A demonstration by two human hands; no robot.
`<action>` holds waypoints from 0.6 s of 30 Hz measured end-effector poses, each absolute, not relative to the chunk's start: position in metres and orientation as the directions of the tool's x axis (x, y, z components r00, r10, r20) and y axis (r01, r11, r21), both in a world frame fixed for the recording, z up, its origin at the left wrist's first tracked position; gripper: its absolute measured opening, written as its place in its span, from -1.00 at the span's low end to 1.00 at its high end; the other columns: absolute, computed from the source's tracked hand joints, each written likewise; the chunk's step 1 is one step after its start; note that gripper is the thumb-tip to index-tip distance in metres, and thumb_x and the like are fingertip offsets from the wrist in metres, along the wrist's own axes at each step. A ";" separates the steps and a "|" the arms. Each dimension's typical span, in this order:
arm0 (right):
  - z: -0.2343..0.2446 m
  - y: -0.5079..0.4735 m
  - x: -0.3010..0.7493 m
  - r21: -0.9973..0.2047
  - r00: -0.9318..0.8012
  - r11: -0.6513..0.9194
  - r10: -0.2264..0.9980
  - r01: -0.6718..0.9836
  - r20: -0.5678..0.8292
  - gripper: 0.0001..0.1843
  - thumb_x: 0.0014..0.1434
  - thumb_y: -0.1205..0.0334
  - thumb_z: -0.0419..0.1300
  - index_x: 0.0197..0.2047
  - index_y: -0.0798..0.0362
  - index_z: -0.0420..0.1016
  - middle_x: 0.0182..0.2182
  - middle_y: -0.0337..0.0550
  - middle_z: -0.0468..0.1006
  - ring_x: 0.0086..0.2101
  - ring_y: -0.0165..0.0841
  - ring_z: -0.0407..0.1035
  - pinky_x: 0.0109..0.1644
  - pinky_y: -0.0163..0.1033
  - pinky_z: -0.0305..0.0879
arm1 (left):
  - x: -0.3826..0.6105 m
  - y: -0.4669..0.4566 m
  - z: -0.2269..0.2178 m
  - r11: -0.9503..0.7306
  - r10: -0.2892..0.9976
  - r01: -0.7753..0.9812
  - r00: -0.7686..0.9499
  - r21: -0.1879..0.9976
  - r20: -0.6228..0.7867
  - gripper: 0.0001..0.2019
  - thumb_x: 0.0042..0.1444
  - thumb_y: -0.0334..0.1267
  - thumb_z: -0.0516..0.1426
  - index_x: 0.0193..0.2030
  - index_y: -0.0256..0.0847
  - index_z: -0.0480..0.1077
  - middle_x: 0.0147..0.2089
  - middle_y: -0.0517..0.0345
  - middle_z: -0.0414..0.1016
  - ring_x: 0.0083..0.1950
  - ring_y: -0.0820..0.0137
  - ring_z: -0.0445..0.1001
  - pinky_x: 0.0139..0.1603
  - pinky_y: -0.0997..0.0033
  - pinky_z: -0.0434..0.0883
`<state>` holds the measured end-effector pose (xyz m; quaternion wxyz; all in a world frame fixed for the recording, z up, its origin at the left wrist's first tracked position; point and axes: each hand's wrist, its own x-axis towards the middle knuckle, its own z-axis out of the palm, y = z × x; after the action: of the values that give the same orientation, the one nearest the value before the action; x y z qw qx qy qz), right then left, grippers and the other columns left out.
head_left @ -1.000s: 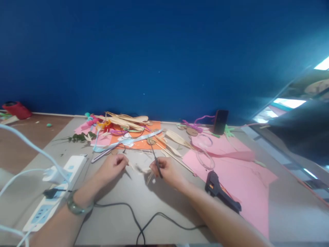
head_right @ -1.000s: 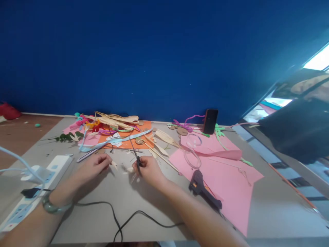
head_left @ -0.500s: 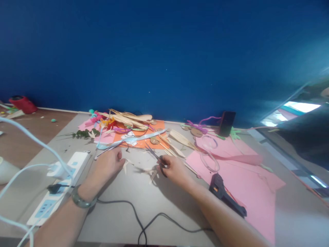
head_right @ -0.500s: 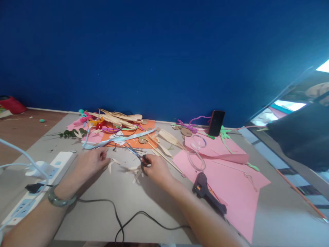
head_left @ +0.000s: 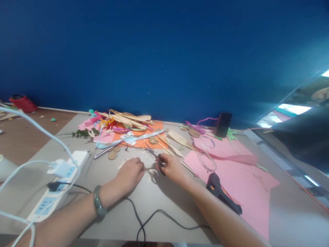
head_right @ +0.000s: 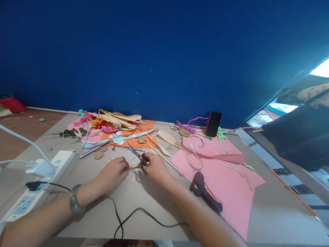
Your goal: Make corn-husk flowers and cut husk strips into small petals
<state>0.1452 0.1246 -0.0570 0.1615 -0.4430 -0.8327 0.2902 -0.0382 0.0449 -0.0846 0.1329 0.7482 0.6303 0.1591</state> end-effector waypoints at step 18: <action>-0.045 0.114 0.136 -0.981 -0.566 -0.106 0.804 0.164 -0.181 -0.63 -0.27 0.17 0.44 -0.46 0.11 0.36 -0.55 -0.29 0.47 -0.53 -0.47 0.31 -0.41 -0.36 0.23 | -0.041 0.047 -0.072 0.209 0.974 0.221 0.045 0.953 -0.224 -0.85 -0.09 -0.24 0.21 -0.54 -0.27 0.39 -0.53 0.22 0.42 -0.48 0.45 0.34 -0.45 0.49 0.22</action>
<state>0.1363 0.1142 -0.0454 0.2530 -0.3910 -0.6190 0.6324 -0.0408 0.0467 -0.0717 0.5120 0.5102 0.5852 0.3676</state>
